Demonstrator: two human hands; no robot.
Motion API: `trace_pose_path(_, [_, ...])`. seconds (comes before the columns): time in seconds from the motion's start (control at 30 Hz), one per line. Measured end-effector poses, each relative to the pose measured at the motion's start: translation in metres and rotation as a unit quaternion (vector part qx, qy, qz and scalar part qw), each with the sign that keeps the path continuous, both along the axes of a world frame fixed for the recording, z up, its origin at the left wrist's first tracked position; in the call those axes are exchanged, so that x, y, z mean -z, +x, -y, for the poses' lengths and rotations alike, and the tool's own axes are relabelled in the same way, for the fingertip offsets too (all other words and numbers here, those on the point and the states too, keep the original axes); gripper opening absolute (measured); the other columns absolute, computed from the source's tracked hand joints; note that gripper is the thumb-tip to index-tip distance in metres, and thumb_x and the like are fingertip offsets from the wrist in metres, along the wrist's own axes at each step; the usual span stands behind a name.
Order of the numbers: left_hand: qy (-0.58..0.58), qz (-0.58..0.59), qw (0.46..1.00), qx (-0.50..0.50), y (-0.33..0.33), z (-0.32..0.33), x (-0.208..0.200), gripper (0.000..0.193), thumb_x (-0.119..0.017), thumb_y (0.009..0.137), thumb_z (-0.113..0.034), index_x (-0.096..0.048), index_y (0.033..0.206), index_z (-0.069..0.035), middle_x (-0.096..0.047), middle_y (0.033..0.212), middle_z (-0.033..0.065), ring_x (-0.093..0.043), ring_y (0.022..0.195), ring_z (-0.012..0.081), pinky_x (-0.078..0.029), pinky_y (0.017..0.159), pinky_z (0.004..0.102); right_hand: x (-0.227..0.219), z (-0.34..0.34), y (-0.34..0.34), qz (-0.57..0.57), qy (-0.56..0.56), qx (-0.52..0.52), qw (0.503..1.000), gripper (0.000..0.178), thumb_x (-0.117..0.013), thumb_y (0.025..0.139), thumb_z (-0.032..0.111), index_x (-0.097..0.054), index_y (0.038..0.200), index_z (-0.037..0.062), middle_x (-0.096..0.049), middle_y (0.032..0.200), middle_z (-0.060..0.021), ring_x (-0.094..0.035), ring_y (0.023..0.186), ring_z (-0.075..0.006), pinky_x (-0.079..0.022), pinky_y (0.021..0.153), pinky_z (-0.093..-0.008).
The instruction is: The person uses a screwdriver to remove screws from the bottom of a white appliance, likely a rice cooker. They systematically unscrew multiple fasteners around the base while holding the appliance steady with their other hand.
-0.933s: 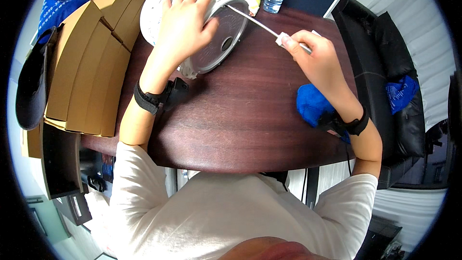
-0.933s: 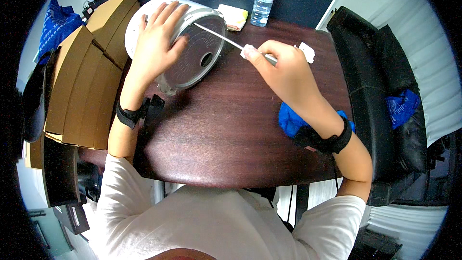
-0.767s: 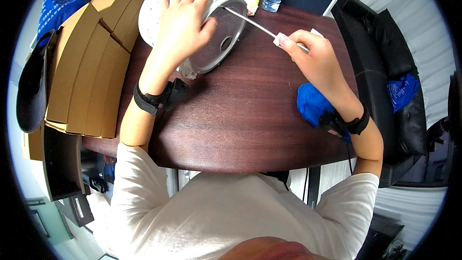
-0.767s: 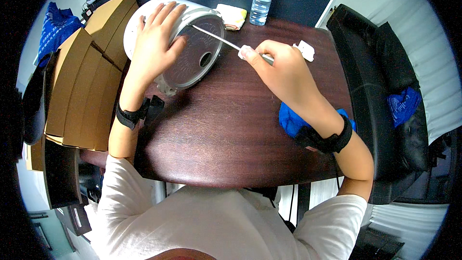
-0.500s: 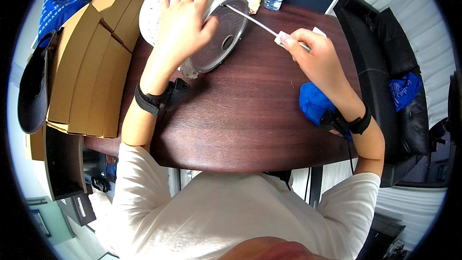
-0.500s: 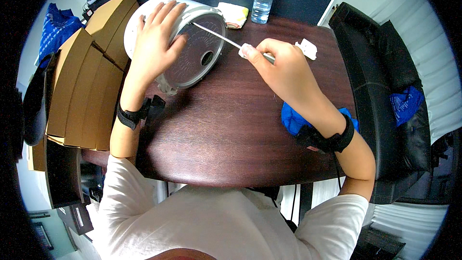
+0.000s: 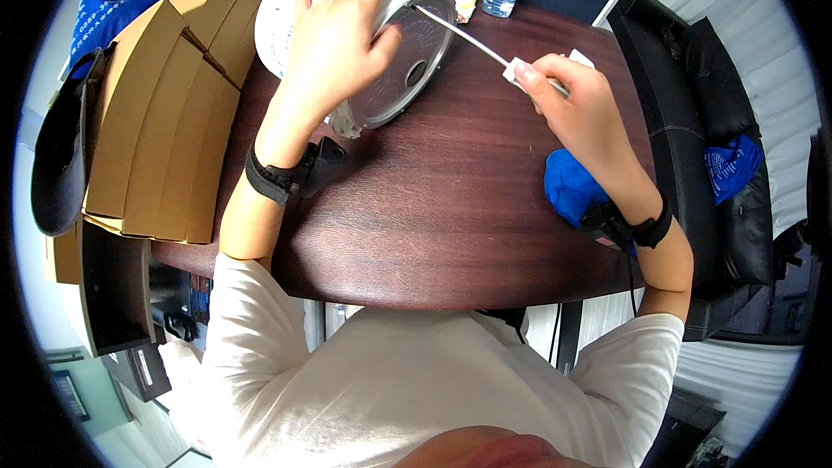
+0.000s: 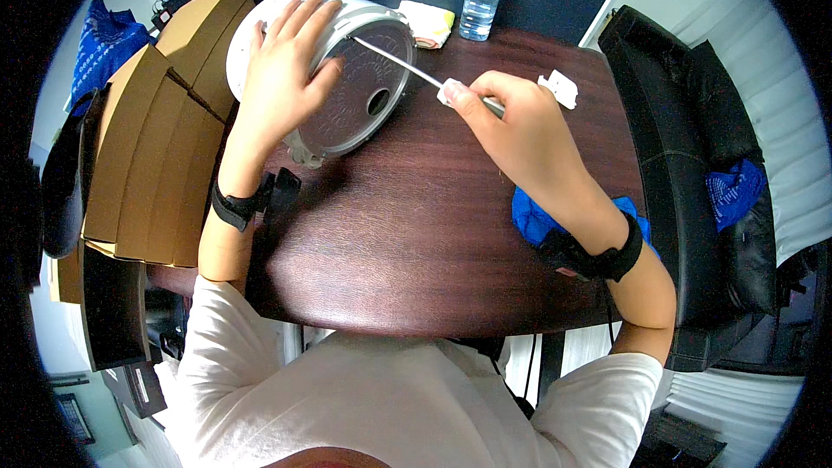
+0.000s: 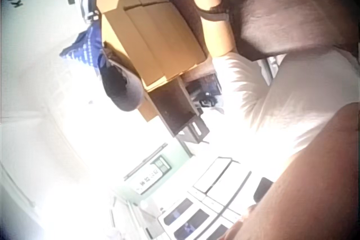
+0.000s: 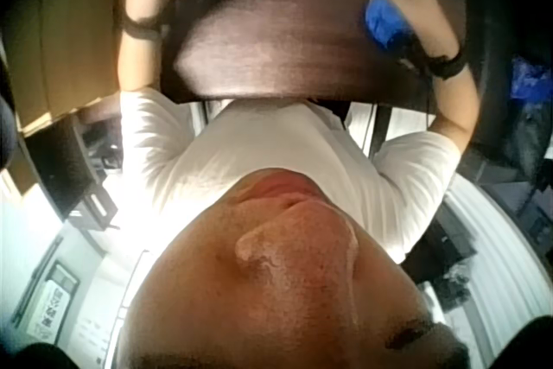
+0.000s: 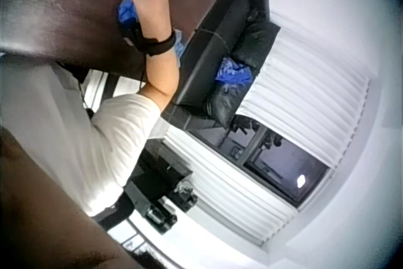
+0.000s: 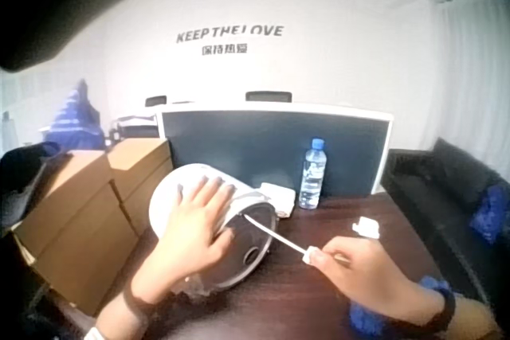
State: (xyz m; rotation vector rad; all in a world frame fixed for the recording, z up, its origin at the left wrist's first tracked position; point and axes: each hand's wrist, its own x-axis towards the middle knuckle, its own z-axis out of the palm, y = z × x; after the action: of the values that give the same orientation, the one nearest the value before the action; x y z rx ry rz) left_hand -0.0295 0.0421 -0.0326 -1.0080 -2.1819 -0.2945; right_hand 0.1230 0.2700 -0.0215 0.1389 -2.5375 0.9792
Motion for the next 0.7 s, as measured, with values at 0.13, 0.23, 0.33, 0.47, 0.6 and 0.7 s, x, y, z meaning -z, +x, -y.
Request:
trace_pose_path(0.13, [-0.002,0.003,1.0,-0.001,0.0,0.0001,-0.0006,0.06,-0.062,0.08,-0.025,-0.049,0.137,-0.012,-0.048,0.141,0.015,-0.039,0.135,0.0346,-0.025,0.107,0.0662,0.0019,0.0007,-0.0004,-0.019,0.005,-0.004,1.0,0.032,-0.063,0.093,0.027,-0.065,0.079,-0.0021,-0.056,0.059,-0.012,-0.051,0.051,-0.0166,-0.039,0.051,-0.0324])
trace_pose_path(0.23, [-0.002,0.006,1.0,-0.001,0.0009,0.0,-0.0022,0.059,-0.062,0.081,-0.025,-0.049,0.136,-0.011,-0.048,0.141,0.0152,-0.039,0.135,0.0348,-0.025,0.107,0.0661,0.0024,0.0009,-0.0018,-0.035,0.02,-0.001,0.999,0.032,-0.064,0.092,0.027,-0.065,0.077,-0.002,-0.056,0.058,-0.0126,-0.051,0.051,-0.0185,-0.039,0.051,-0.0329])
trace_pose_path(0.33, [-0.001,0.005,1.0,-0.001,0.0018,-0.001,-0.0027,0.059,-0.062,0.081,-0.025,-0.049,0.136,-0.011,-0.048,0.141,0.0155,-0.04,0.135,0.0353,-0.025,0.108,0.0658,0.0018,0.0008,-0.0036,-0.061,0.039,-0.001,0.997,0.033,-0.065,0.092,0.027,-0.064,0.076,-0.002,-0.057,0.058,-0.0135,-0.052,0.05,-0.0205,-0.039,0.051,-0.0333])
trace_pose_path(0.47, [-0.009,0.003,1.0,-0.006,0.0017,0.0004,-0.002,0.059,-0.061,0.081,-0.025,-0.049,0.137,-0.012,-0.048,0.141,0.0158,-0.04,0.135,0.0359,-0.024,0.108,0.0652,0.0003,0.0018,-0.0025,-0.085,0.051,0.001,0.995,0.031,-0.068,0.089,0.026,-0.064,0.074,-0.0015,-0.058,0.059,-0.0142,-0.056,0.052,-0.022,-0.041,0.051,-0.0335])
trace_pose_path(0.6, [-0.001,0.005,1.0,0.002,0.0023,0.0001,-0.0016,0.059,-0.061,0.081,-0.025,-0.049,0.137,-0.013,-0.048,0.142,0.0157,-0.039,0.135,0.0359,-0.024,0.109,0.065,-0.0044,0.0047,0.0013,-0.069,0.071,0.008,0.995,0.03,-0.07,0.087,0.025,-0.063,0.073,-0.0008,-0.06,0.06,-0.0145,-0.059,0.053,-0.0234,-0.043,0.052,-0.0338])
trace_pose_path(0.7, [0.0,0.0,1.0,0.005,0.0005,-0.0003,-0.0003,0.059,-0.061,0.081,-0.025,-0.049,0.137,-0.013,-0.048,0.142,0.0155,-0.039,0.135,0.036,-0.025,0.109,0.0649,-0.0026,0.0036,0.0009,-0.088,0.078,0.008,0.993,0.029,-0.071,0.086,0.025,-0.063,0.073,-0.0002,-0.061,0.061,-0.0144,-0.06,0.053,-0.0244,-0.044,0.052,-0.0342])
